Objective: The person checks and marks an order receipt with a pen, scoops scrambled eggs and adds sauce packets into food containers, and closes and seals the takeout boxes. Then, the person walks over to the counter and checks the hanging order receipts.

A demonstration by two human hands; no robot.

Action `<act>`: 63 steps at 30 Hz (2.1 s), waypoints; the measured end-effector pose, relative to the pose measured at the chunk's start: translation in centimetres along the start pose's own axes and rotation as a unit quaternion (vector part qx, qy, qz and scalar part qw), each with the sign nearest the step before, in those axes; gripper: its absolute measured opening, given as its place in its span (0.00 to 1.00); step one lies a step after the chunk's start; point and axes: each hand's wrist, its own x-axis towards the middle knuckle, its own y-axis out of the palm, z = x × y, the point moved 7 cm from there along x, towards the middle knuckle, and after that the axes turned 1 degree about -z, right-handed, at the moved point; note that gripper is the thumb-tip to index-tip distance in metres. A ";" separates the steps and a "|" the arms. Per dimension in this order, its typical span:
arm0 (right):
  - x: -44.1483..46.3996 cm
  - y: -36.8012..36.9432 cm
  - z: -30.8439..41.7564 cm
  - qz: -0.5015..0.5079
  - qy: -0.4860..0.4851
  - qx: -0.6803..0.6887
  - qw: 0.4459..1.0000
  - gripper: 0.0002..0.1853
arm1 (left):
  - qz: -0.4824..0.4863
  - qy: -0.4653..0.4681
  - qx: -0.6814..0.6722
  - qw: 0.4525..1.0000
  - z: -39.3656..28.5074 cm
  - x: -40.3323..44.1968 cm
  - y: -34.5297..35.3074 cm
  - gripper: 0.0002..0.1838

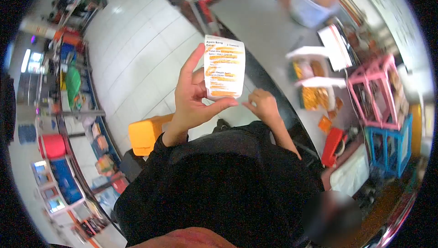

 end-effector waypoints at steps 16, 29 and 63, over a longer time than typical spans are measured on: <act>30.3 37.4 11.2 0.539 0.028 0.231 0.809 0.28 | -0.240 0.026 0.143 0.960 -4.4 0.7 -51.6 0.23; 71.8 67.4 62.6 0.429 -0.507 -0.118 0.738 0.27 | -0.504 0.066 0.276 0.816 -15.3 -9.7 -95.2 0.27; 86.0 107.3 175.8 0.571 -0.813 0.029 0.109 0.10 | -0.926 0.174 0.333 0.032 -28.0 -56.5 -168.9 0.28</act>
